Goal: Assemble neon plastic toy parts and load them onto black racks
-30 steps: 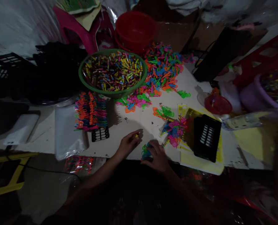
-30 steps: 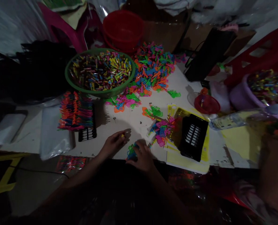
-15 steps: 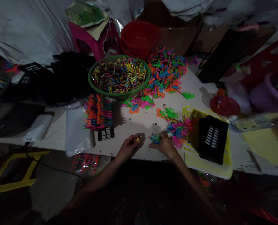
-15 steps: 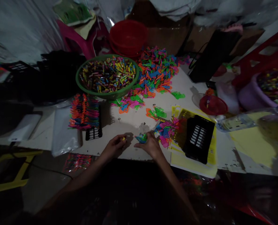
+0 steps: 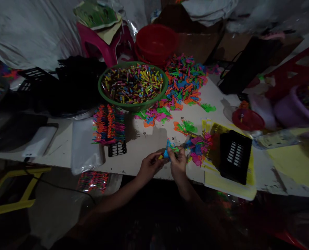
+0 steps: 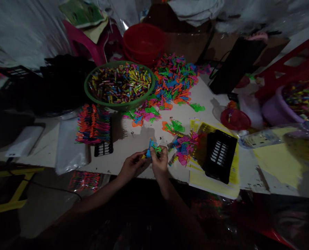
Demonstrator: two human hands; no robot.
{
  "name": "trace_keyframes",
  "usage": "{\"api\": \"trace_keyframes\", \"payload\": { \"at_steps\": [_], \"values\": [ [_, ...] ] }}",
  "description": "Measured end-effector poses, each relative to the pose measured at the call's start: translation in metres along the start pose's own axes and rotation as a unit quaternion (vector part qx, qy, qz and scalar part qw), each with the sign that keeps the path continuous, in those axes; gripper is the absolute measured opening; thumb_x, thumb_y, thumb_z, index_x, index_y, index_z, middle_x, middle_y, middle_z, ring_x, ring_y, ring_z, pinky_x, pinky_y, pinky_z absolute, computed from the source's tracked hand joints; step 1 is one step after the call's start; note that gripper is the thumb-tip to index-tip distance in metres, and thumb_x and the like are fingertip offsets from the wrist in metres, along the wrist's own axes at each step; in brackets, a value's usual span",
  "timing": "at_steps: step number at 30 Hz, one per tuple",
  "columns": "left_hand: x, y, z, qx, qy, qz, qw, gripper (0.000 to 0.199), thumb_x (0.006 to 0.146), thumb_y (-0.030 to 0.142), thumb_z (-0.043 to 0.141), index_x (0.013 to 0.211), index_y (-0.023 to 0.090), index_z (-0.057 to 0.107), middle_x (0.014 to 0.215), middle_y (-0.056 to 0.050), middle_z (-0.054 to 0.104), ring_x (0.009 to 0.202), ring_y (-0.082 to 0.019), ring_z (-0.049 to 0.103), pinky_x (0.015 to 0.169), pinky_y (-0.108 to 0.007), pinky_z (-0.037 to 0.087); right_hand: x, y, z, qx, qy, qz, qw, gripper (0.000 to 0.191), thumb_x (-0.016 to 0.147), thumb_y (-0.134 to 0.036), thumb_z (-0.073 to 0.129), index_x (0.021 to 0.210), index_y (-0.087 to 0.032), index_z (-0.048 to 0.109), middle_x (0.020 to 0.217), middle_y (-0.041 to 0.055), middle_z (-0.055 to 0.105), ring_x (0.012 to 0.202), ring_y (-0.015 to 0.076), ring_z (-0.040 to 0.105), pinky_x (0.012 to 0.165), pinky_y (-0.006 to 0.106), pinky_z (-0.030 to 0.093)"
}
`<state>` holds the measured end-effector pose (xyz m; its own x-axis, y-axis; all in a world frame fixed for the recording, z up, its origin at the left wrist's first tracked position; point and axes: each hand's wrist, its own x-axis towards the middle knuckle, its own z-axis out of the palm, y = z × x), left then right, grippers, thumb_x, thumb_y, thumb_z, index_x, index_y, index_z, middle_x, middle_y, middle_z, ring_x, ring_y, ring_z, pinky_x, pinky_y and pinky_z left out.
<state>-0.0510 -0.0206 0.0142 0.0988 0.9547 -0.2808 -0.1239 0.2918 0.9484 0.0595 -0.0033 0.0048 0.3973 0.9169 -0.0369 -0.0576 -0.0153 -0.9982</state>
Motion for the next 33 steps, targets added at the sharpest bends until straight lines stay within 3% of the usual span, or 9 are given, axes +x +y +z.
{"api": "trace_keyframes", "payload": {
  "at_steps": [5, 8, 12, 16, 21, 28, 33],
  "values": [
    [-0.005, -0.003, 0.003, 0.064, 0.044, 0.075, 0.994, 0.03, 0.071, 0.037, 0.063, 0.092, 0.016, 0.065, 0.077, -0.004, 0.058, 0.065, -0.012, 0.053, 0.059, -0.023, 0.045, -0.013, -0.002, 0.007, -0.072, 0.095, -0.036, 0.992, 0.029, 0.072, -0.042, 0.058, 0.083, -0.021, 0.042, 0.071, -0.0015, 0.052, 0.063, 0.0111, 0.052, 0.06, 0.024, 0.045],
    [-0.009, -0.003, 0.01, 0.059, 0.054, 0.084, 0.993, 0.027, 0.073, 0.036, 0.061, 0.093, 0.017, 0.065, 0.079, -0.004, 0.057, 0.066, -0.011, 0.053, 0.057, -0.022, 0.045, -0.017, -0.005, 0.008, -0.076, 0.123, -0.044, 0.988, 0.033, 0.075, -0.044, 0.055, 0.094, -0.021, 0.042, 0.083, 0.0024, 0.055, 0.07, 0.0122, 0.055, 0.064, 0.025, 0.046],
    [-0.01, 0.001, 0.018, 0.0, 0.031, 0.051, 0.998, 0.028, 0.073, 0.036, 0.061, 0.092, 0.017, 0.062, 0.077, -0.002, 0.057, 0.059, -0.009, 0.051, 0.053, -0.021, 0.045, -0.013, -0.008, 0.007, -0.045, 0.12, -0.036, 0.991, 0.034, 0.077, -0.043, 0.052, 0.102, -0.022, 0.041, 0.087, 0.0022, 0.056, 0.07, 0.011, 0.056, 0.062, 0.023, 0.046],
    [-0.006, 0.005, 0.017, -0.023, 0.054, 0.051, 0.997, 0.031, 0.068, 0.037, 0.065, 0.09, 0.016, 0.062, 0.074, -0.001, 0.058, 0.055, -0.009, 0.049, 0.052, -0.022, 0.044, -0.01, -0.006, 0.006, -0.035, 0.126, -0.055, 0.99, 0.035, 0.076, -0.043, 0.054, 0.101, -0.022, 0.042, 0.089, 0.0027, 0.056, 0.072, 0.0115, 0.057, 0.063, 0.023, 0.047],
    [-0.004, 0.002, 0.013, 0.02, 0.056, 0.062, 0.996, 0.028, 0.071, 0.036, 0.063, 0.09, 0.016, 0.063, 0.079, -0.003, 0.058, 0.06, -0.01, 0.052, 0.055, -0.022, 0.044, -0.013, -0.001, 0.006, -0.063, 0.114, -0.061, 0.99, 0.032, 0.076, -0.041, 0.055, 0.098, -0.021, 0.045, 0.088, 0.0032, 0.057, 0.073, 0.0123, 0.058, 0.066, 0.025, 0.048],
    [-0.007, -0.009, 0.008, 0.089, 0.038, 0.104, 0.99, 0.023, 0.077, 0.033, 0.058, 0.094, 0.018, 0.064, 0.082, -0.003, 0.056, 0.071, -0.013, 0.054, 0.061, -0.022, 0.045, -0.023, 0.004, 0.0, -0.122, 0.101, -0.12, 0.98, 0.025, 0.08, -0.036, 0.052, 0.099, -0.02, 0.047, 0.087, 0.0048, 0.06, 0.075, 0.0133, 0.059, 0.068, 0.027, 0.049],
    [-0.002, -0.011, 0.006, 0.104, 0.034, 0.092, 0.99, 0.025, 0.075, 0.032, 0.06, 0.095, 0.017, 0.064, 0.082, -0.003, 0.057, 0.071, -0.013, 0.054, 0.061, -0.022, 0.044, -0.022, 0.009, -0.004, -0.132, 0.084, -0.13, 0.979, 0.027, 0.08, -0.034, 0.052, 0.102, -0.018, 0.049, 0.087, 0.0056, 0.062, 0.075, 0.0139, 0.061, 0.068, 0.028, 0.05]
  ]
}}
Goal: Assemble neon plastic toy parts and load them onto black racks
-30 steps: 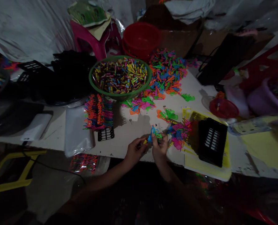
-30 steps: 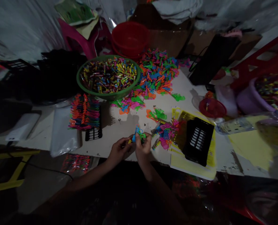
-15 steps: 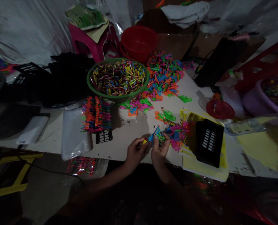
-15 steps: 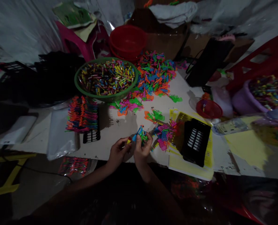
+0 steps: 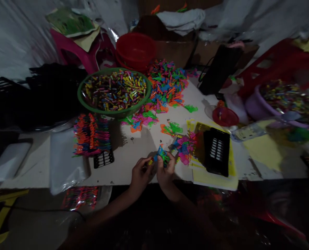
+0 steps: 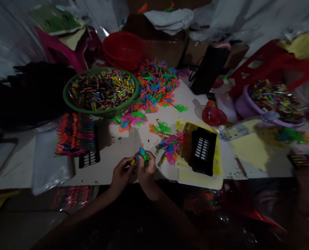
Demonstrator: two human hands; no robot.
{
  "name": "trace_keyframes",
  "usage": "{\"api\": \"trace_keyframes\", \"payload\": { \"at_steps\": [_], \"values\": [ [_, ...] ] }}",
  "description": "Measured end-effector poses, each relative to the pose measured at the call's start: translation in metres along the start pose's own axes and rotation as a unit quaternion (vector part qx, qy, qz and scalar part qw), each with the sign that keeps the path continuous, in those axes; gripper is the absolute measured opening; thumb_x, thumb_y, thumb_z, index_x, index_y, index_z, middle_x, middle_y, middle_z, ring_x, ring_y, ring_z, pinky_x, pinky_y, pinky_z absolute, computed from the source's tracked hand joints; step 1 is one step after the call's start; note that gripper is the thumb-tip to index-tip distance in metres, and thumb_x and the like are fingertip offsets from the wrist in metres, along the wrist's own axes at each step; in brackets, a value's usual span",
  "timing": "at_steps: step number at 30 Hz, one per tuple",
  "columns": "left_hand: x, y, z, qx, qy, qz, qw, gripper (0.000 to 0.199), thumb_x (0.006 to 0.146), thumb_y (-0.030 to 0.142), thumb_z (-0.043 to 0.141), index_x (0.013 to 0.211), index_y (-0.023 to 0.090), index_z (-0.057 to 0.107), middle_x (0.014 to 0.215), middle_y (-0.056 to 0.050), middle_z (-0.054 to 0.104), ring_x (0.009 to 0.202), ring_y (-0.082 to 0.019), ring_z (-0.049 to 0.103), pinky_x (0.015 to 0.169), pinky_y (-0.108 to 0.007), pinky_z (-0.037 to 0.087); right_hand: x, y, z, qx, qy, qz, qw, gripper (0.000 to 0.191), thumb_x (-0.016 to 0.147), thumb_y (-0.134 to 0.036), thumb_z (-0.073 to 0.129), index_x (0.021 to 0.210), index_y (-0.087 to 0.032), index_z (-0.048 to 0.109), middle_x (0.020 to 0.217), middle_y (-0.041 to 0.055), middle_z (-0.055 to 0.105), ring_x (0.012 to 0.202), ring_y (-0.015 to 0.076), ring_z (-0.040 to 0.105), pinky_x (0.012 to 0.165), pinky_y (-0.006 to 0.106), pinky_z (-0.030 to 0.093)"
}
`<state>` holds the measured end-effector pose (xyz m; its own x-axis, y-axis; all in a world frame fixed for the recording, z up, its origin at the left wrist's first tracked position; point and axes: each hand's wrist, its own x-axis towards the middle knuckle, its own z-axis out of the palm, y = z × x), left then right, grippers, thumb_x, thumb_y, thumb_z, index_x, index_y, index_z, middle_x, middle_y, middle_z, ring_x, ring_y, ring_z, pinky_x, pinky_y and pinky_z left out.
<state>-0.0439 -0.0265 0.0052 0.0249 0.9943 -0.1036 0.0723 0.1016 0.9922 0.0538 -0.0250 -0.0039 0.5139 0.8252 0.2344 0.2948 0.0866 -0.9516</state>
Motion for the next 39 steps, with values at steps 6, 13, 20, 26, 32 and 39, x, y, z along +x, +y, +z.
{"api": "trace_keyframes", "payload": {
  "at_steps": [6, 13, 20, 26, 32, 39],
  "values": [
    [0.002, -0.007, -0.001, 0.029, -0.014, -0.008, 0.999, 0.025, 0.072, 0.033, 0.061, 0.089, 0.015, 0.064, 0.074, -0.001, 0.059, 0.066, -0.012, 0.053, 0.061, -0.022, 0.044, 0.003, 0.0, 0.004, -0.026, -0.009, 0.027, 0.999, 0.03, 0.082, -0.037, 0.049, 0.104, -0.016, 0.051, 0.086, 0.006, 0.064, 0.074, 0.0142, 0.062, 0.065, 0.027, 0.051],
    [0.005, -0.013, 0.009, 0.076, -0.081, 0.029, 0.993, 0.028, 0.076, 0.034, 0.056, 0.096, 0.016, 0.064, 0.087, -0.006, 0.065, 0.078, -0.016, 0.061, 0.07, -0.028, 0.049, 0.019, 0.014, 0.001, -0.022, -0.01, 0.076, 0.997, 0.036, 0.082, -0.042, 0.045, 0.108, -0.018, 0.051, 0.089, 0.0048, 0.064, 0.075, 0.0142, 0.06, 0.068, 0.028, 0.05],
    [0.035, -0.034, -0.007, 0.214, 0.003, 0.184, 0.959, 0.045, 0.082, 0.026, 0.049, 0.126, 0.018, 0.046, 0.122, -0.012, 0.055, 0.115, -0.024, 0.049, 0.095, -0.042, 0.041, 0.086, 0.032, -0.048, -0.415, 0.067, -0.091, 0.903, 0.064, 0.08, -0.052, 0.044, 0.129, -0.011, 0.041, 0.13, 0.0211, 0.042, 0.122, 0.0346, 0.033, 0.094, 0.055, 0.029],
    [0.053, -0.045, -0.029, 0.409, 0.066, 0.287, 0.863, 0.044, 0.085, 0.021, 0.044, 0.13, 0.02, 0.041, 0.131, -0.012, 0.047, 0.127, -0.026, 0.035, 0.102, -0.049, 0.03, 0.105, 0.063, -0.041, -0.537, -0.037, -0.175, 0.824, 0.049, 0.084, -0.043, 0.034, 0.127, -0.021, 0.046, 0.132, 0.0126, 0.043, 0.128, 0.0322, 0.025, 0.097, 0.058, 0.022],
    [0.055, -0.059, -0.023, 0.482, 0.092, 0.262, 0.831, 0.046, 0.085, 0.032, 0.046, 0.129, 0.018, 0.042, 0.132, -0.014, 0.045, 0.125, -0.028, 0.035, 0.098, -0.051, 0.034, 0.203, 0.031, -0.017, -0.453, 0.062, -0.251, 0.853, 0.055, 0.078, -0.05, 0.042, 0.115, -0.011, 0.055, 0.123, 0.0209, 0.048, 0.117, 0.0367, 0.039, 0.092, 0.058, 0.029],
    [0.059, -0.061, -0.026, 0.521, 0.117, 0.298, 0.791, 0.048, 0.083, 0.037, 0.048, 0.128, 0.02, 0.044, 0.13, -0.012, 0.048, 0.12, -0.027, 0.043, 0.093, -0.045, 0.039, 0.282, -0.069, 0.141, -0.327, -0.262, -0.289, 0.861, 0.056, 0.078, -0.041, 0.047, 0.127, -0.015, 0.042, 0.118, 0.0126, 0.054, 0.108, 0.023, 0.05, 0.09, 0.037, 0.04]
  ]
}}
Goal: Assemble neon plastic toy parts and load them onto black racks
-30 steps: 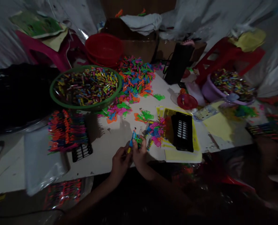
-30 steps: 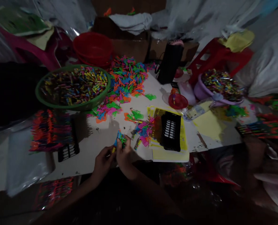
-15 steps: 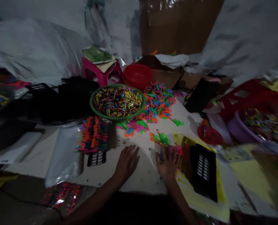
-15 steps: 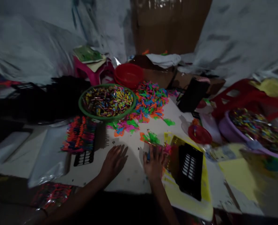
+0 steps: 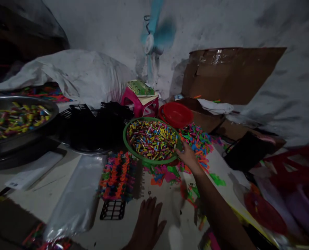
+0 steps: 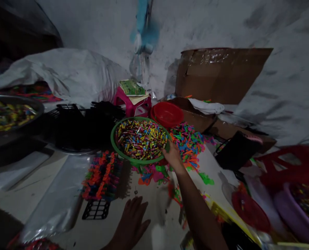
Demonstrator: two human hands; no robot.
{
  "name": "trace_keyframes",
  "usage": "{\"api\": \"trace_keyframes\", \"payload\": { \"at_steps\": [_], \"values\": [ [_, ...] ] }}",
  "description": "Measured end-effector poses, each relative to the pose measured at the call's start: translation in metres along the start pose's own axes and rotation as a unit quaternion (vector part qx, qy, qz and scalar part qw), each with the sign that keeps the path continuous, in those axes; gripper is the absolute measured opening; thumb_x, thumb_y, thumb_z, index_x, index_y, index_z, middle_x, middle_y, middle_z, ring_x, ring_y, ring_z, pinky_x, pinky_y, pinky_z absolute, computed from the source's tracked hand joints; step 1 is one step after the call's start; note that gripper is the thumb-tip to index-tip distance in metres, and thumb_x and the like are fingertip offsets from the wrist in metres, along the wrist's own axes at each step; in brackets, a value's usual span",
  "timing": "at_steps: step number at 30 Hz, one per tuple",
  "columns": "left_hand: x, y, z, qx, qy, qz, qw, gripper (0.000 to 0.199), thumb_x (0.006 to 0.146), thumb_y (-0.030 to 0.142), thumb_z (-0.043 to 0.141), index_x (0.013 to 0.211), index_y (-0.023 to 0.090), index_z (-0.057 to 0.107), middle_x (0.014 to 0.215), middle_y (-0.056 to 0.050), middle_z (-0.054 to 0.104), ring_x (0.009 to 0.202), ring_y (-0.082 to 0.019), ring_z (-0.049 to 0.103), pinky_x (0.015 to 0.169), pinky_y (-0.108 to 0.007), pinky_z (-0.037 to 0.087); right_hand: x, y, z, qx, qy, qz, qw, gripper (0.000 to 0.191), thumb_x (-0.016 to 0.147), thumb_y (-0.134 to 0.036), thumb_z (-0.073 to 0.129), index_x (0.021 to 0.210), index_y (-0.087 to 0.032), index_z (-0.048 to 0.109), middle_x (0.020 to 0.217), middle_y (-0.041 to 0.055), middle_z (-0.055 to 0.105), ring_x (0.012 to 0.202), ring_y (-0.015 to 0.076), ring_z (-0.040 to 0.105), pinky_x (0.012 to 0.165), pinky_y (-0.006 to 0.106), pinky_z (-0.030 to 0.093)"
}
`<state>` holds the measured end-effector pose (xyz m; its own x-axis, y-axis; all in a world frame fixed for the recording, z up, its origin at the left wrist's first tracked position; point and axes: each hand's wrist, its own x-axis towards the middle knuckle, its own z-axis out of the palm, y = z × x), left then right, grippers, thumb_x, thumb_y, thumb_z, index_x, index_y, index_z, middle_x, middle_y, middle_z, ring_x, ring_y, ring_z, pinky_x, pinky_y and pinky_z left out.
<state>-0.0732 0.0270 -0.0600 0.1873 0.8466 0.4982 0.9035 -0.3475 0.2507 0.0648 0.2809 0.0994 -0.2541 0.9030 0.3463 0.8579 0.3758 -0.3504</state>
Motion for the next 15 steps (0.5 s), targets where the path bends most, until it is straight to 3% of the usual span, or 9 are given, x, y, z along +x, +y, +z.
{"api": "trace_keyframes", "payload": {
  "at_steps": [3, 6, 10, 15],
  "values": [
    [-0.001, -0.008, 0.017, 0.016, 0.055, 0.022, 0.998, 0.045, 0.081, 0.039, 0.051, 0.121, 0.021, 0.05, 0.124, -0.011, 0.054, 0.113, -0.026, 0.049, 0.09, -0.042, 0.041, 0.061, -0.034, 0.029, -0.066, -0.099, 0.02, 0.993, 0.063, 0.076, -0.034, 0.053, 0.132, -0.011, 0.035, 0.124, 0.0153, 0.049, 0.114, 0.0231, 0.046, 0.094, 0.034, 0.036],
    [-0.005, -0.014, 0.043, 0.017, 0.142, 0.04, 0.989, 0.037, 0.077, 0.046, 0.053, 0.106, 0.024, 0.059, 0.111, -0.008, 0.062, 0.103, -0.026, 0.056, 0.086, -0.041, 0.042, 0.095, -0.056, 0.06, -0.135, -0.149, 0.049, 0.978, 0.075, 0.071, -0.036, 0.06, 0.135, -0.016, 0.028, 0.132, 0.0152, 0.04, 0.117, 0.0263, 0.042, 0.093, 0.036, 0.036],
    [-0.012, -0.012, 0.071, 0.0, 0.16, 0.013, 0.987, 0.027, 0.075, 0.043, 0.056, 0.097, 0.029, 0.061, 0.106, -0.006, 0.065, 0.101, -0.026, 0.057, 0.087, -0.043, 0.041, 0.109, -0.067, 0.089, -0.185, -0.112, 0.058, 0.975, 0.064, 0.073, -0.031, 0.059, 0.13, -0.015, 0.035, 0.131, 0.0178, 0.038, 0.12, 0.0314, 0.034, 0.09, 0.041, 0.036],
    [-0.011, -0.012, 0.066, -0.01, 0.138, 0.005, 0.99, 0.024, 0.071, 0.041, 0.058, 0.092, 0.029, 0.063, 0.108, -0.005, 0.065, 0.101, -0.028, 0.056, 0.086, -0.046, 0.041, 0.104, -0.066, 0.09, -0.162, -0.12, 0.028, 0.979, 0.046, 0.077, -0.019, 0.053, 0.122, -0.011, 0.044, 0.121, 0.0206, 0.048, 0.116, 0.0289, 0.038, 0.092, 0.041, 0.034]
  ]
}}
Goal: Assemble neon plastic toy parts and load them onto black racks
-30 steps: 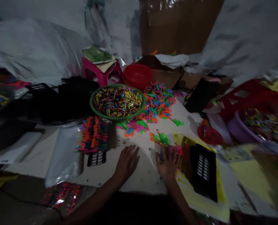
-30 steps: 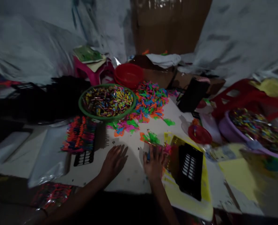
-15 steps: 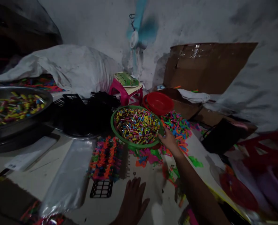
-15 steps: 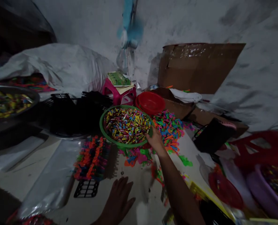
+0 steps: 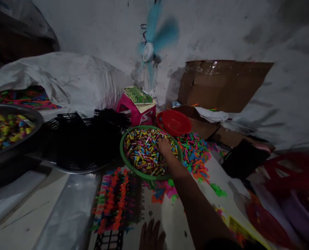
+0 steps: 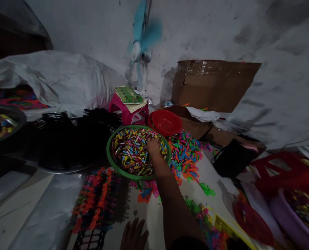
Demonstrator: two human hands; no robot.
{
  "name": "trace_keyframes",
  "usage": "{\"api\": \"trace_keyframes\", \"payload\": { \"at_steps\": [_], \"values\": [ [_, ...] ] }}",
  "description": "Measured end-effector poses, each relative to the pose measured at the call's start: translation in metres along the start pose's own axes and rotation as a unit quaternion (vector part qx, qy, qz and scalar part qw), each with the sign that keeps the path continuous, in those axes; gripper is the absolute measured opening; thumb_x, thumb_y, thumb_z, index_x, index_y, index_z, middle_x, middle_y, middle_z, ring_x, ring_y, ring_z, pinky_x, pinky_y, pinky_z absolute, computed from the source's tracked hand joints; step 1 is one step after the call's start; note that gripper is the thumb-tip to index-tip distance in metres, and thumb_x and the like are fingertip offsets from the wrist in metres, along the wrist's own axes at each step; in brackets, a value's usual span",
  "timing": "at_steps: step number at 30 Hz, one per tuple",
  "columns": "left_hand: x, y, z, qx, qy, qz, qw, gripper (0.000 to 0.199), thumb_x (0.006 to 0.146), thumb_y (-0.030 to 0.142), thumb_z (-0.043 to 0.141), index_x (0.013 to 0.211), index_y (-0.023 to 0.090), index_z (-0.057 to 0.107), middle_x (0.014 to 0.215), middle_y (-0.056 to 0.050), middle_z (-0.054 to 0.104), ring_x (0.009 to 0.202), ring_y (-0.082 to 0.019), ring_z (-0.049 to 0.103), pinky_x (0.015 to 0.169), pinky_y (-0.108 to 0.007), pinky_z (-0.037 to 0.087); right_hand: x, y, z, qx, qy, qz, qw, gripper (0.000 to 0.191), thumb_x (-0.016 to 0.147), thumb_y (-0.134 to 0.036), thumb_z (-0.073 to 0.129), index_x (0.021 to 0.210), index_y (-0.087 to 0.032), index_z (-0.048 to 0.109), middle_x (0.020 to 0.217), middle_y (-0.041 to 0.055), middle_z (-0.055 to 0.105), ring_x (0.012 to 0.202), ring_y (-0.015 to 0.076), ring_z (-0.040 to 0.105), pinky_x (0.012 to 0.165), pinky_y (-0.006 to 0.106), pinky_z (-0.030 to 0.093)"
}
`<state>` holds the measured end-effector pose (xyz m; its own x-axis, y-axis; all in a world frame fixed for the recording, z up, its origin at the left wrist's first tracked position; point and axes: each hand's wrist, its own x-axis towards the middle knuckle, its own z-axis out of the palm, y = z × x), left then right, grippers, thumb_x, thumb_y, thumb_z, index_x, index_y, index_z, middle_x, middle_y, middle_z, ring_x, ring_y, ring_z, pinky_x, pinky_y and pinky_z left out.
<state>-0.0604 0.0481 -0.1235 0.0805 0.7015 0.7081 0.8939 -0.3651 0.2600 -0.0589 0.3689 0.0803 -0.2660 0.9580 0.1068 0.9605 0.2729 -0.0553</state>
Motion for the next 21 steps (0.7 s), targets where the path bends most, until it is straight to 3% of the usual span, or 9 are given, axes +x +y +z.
{"api": "trace_keyframes", "payload": {
  "at_steps": [4, 9, 11, 13, 15, 17, 19, 21],
  "values": [
    [0.015, -0.002, -0.02, -0.021, 0.0, 0.059, 0.998, 0.028, 0.071, 0.042, 0.057, 0.093, 0.027, 0.063, 0.109, -0.005, 0.063, 0.102, -0.028, 0.055, 0.085, -0.044, 0.041, -0.02, 0.012, -0.01, 0.052, 0.003, -0.019, 0.998, 0.044, 0.074, -0.008, 0.05, 0.117, -0.012, 0.049, 0.114, 0.0175, 0.055, 0.109, 0.0234, 0.047, 0.091, 0.035, 0.035],
    [0.029, 0.013, -0.044, -0.077, -0.041, -0.049, 0.995, 0.02, 0.075, 0.03, 0.055, 0.094, 0.024, 0.063, 0.112, -0.007, 0.061, 0.111, -0.028, 0.048, 0.093, -0.049, 0.035, -0.068, 0.035, -0.033, 0.159, 0.075, 0.008, 0.984, 0.049, 0.077, -0.016, 0.04, 0.126, -0.012, 0.035, 0.116, 0.0123, 0.054, 0.1, 0.0169, 0.053, 0.083, 0.03, 0.042],
    [0.032, 0.017, -0.051, -0.1, -0.078, -0.074, 0.989, 0.02, 0.077, 0.026, 0.054, 0.095, 0.023, 0.063, 0.113, -0.007, 0.06, 0.112, -0.029, 0.047, 0.094, -0.051, 0.034, -0.102, 0.041, -0.039, 0.297, 0.127, 0.017, 0.946, 0.047, 0.078, -0.021, 0.038, 0.124, -0.014, 0.035, 0.105, 0.0091, 0.058, 0.088, 0.0154, 0.056, 0.075, 0.029, 0.046],
    [0.035, 0.016, -0.057, -0.132, -0.1, -0.09, 0.982, 0.019, 0.079, 0.025, 0.053, 0.095, 0.022, 0.063, 0.111, -0.008, 0.06, 0.112, -0.028, 0.048, 0.095, -0.054, 0.033, -0.146, 0.045, -0.039, 0.467, 0.153, 0.022, 0.87, 0.044, 0.076, -0.027, 0.043, 0.119, -0.017, 0.04, 0.09, 0.0041, 0.06, 0.073, 0.0137, 0.056, 0.064, 0.026, 0.047],
    [0.037, 0.013, -0.063, -0.189, -0.11, -0.092, 0.972, 0.02, 0.082, 0.025, 0.05, 0.097, 0.021, 0.062, 0.107, -0.009, 0.062, 0.108, -0.026, 0.051, 0.096, -0.053, 0.033, -0.197, 0.047, -0.033, 0.578, 0.127, 0.03, 0.806, 0.041, 0.072, -0.031, 0.051, 0.111, -0.02, 0.044, 0.079, -0.0007, 0.057, 0.061, 0.011, 0.052, 0.054, 0.023, 0.045],
    [0.04, 0.011, -0.07, -0.277, -0.084, -0.118, 0.95, 0.023, 0.084, 0.026, 0.047, 0.102, 0.019, 0.06, 0.105, -0.009, 0.063, 0.102, -0.021, 0.055, 0.092, -0.045, 0.04, -0.249, 0.047, -0.021, 0.624, 0.082, 0.051, 0.776, 0.038, 0.068, -0.032, 0.056, 0.103, -0.022, 0.046, 0.073, -0.0034, 0.053, 0.055, 0.0086, 0.048, 0.048, 0.019, 0.042],
    [0.043, 0.015, -0.078, -0.346, -0.057, -0.194, 0.916, 0.026, 0.084, 0.028, 0.047, 0.105, 0.019, 0.058, 0.109, -0.01, 0.061, 0.105, -0.021, 0.053, 0.093, -0.043, 0.04, -0.295, 0.047, -0.005, 0.645, 0.048, 0.083, 0.758, 0.034, 0.067, -0.03, 0.059, 0.097, -0.021, 0.047, 0.069, -0.0048, 0.05, 0.053, 0.0074, 0.045, 0.044, 0.017, 0.039],
    [0.048, 0.027, -0.083, -0.416, -0.084, -0.293, 0.857, 0.03, 0.082, 0.033, 0.05, 0.107, 0.018, 0.056, 0.109, -0.01, 0.06, 0.104, -0.021, 0.054, 0.092, -0.041, 0.041, -0.332, 0.047, 0.011, 0.665, 0.038, 0.121, 0.736, 0.032, 0.067, -0.03, 0.059, 0.095, -0.021, 0.046, 0.069, -0.0051, 0.049, 0.053, 0.0073, 0.046, 0.044, 0.017, 0.038]
  ]
}}
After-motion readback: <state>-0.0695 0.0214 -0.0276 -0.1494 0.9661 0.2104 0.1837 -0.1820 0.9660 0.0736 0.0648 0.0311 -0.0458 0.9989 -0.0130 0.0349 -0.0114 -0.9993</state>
